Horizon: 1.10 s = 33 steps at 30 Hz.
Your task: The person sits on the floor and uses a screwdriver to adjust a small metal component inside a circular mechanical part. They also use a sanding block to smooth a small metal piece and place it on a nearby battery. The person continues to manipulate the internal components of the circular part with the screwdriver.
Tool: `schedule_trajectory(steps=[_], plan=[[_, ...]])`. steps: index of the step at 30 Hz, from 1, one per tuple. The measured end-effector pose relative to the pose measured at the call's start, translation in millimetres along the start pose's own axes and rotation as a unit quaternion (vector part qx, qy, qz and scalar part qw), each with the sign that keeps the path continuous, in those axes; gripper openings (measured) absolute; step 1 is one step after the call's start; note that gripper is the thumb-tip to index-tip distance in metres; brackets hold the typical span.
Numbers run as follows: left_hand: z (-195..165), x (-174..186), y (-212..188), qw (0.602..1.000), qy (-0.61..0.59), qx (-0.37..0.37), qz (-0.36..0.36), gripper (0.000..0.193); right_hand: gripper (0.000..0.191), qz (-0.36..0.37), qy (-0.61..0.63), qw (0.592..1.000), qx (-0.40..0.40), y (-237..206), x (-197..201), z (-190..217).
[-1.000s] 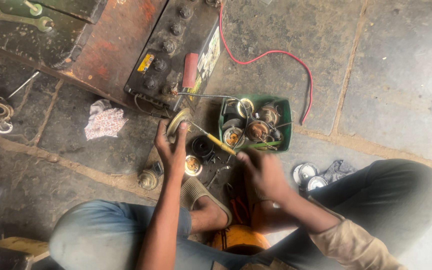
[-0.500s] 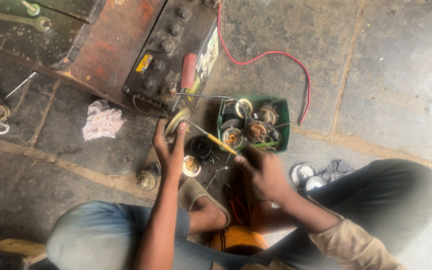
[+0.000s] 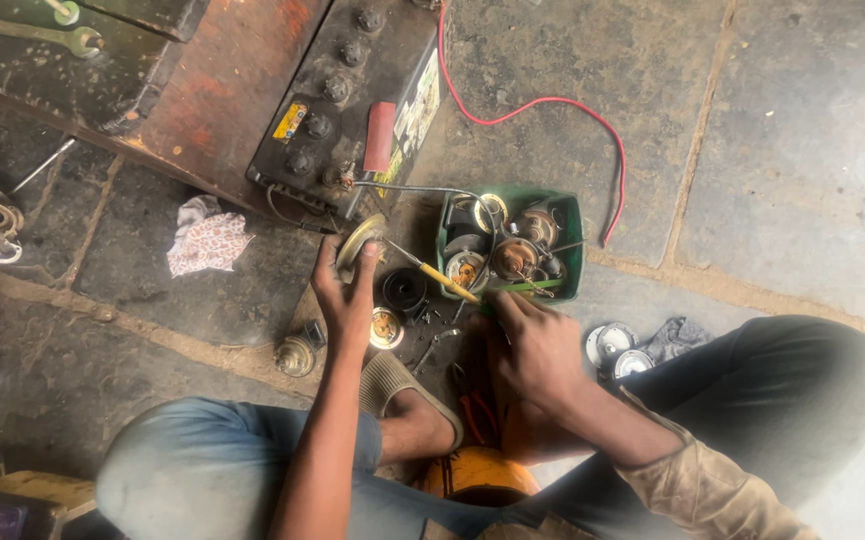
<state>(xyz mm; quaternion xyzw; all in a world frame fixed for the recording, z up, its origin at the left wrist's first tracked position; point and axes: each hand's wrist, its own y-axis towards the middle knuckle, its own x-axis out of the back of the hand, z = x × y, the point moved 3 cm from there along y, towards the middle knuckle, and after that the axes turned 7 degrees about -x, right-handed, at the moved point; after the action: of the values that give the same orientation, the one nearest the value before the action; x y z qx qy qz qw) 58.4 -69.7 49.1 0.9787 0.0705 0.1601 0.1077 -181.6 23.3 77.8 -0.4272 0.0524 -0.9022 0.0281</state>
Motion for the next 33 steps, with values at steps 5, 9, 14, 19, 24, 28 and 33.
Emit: schedule_trajectory(steps=[5,9,14,19,24,28,33], plan=[[-7.1,2.5,-0.3,1.0,-0.027,-0.013,0.006,0.029,0.045,0.246,0.367,0.876,-0.194,11.1,-19.0,-27.3],[-11.0,2.8,1.7,0.999,-0.039,-0.012,0.003,0.028,0.048,0.115,0.341,0.932,-0.035,13.4,-5.9,-17.8],[-9.6,-0.2,1.8,1.0,-0.017,-0.01,0.009,0.028,0.035,-0.064,0.039,0.997,0.031,-7.1,4.0,3.7],[-8.8,1.6,1.4,0.999,-0.026,-0.022,0.009,0.029,0.041,0.215,0.341,0.889,-0.216,7.0,-20.7,-22.6],[-15.8,2.4,2.4,0.998,-0.044,-0.034,0.014,0.028,0.047,0.374,0.581,0.684,-0.234,12.4,-26.0,-39.5],[-27.1,5.6,3.1,0.987,-0.129,-0.093,0.002,0.034,0.036,0.298,0.428,0.827,-0.209,15.6,-22.0,-47.7],[-39.8,-0.3,2.0,0.973,0.037,-0.226,0.026,0.059,0.033,0.321,0.574,0.737,-0.16,22.9,-19.5,-38.7]])
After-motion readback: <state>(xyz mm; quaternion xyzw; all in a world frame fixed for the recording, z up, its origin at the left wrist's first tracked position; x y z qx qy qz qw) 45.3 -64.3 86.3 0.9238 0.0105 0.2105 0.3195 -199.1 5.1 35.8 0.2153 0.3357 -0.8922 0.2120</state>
